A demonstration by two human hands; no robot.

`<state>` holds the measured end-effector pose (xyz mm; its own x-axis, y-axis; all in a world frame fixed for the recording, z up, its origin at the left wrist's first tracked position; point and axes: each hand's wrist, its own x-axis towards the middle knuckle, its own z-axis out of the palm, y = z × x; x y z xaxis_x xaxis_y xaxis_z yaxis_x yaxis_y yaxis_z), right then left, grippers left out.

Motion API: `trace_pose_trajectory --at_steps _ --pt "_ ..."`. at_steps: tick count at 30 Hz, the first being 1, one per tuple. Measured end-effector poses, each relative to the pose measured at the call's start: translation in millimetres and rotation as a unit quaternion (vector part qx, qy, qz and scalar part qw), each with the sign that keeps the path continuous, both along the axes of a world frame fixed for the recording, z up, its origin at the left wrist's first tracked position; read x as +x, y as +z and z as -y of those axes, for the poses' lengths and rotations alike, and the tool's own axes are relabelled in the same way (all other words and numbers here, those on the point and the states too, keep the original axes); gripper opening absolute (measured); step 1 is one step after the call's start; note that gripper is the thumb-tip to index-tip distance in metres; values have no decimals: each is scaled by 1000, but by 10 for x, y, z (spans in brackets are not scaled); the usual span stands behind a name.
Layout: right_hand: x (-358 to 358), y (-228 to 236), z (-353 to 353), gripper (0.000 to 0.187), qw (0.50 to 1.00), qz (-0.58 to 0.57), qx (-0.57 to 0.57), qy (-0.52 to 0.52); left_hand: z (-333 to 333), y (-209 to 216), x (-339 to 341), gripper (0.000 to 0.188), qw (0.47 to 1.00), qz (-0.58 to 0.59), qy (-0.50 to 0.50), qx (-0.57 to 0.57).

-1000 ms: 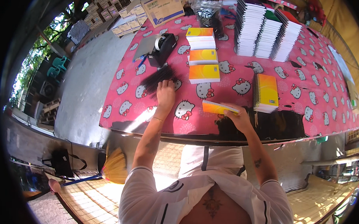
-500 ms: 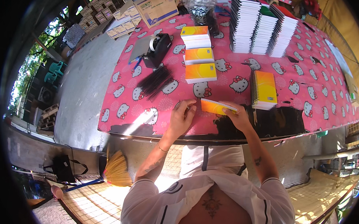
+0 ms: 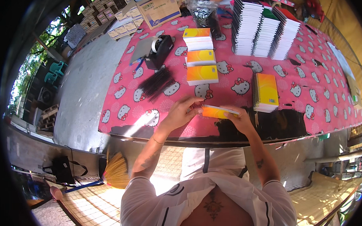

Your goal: The person is inserting spiral wire coils into the pre-punched holes of small notebooks and aligning the pages.

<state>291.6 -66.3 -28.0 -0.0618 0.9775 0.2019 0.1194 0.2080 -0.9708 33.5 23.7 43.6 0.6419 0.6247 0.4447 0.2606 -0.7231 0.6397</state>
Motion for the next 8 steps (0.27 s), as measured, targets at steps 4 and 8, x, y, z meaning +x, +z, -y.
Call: trace_pose_trajectory --at_steps 4,8 --pt "-53 61 37 30 1000 -1 1 10 -64 -26 -72 22 993 -91 -7 -69" --pt "-85 170 117 30 1000 20 -1 11 -1 67 -43 20 995 -87 -23 37"
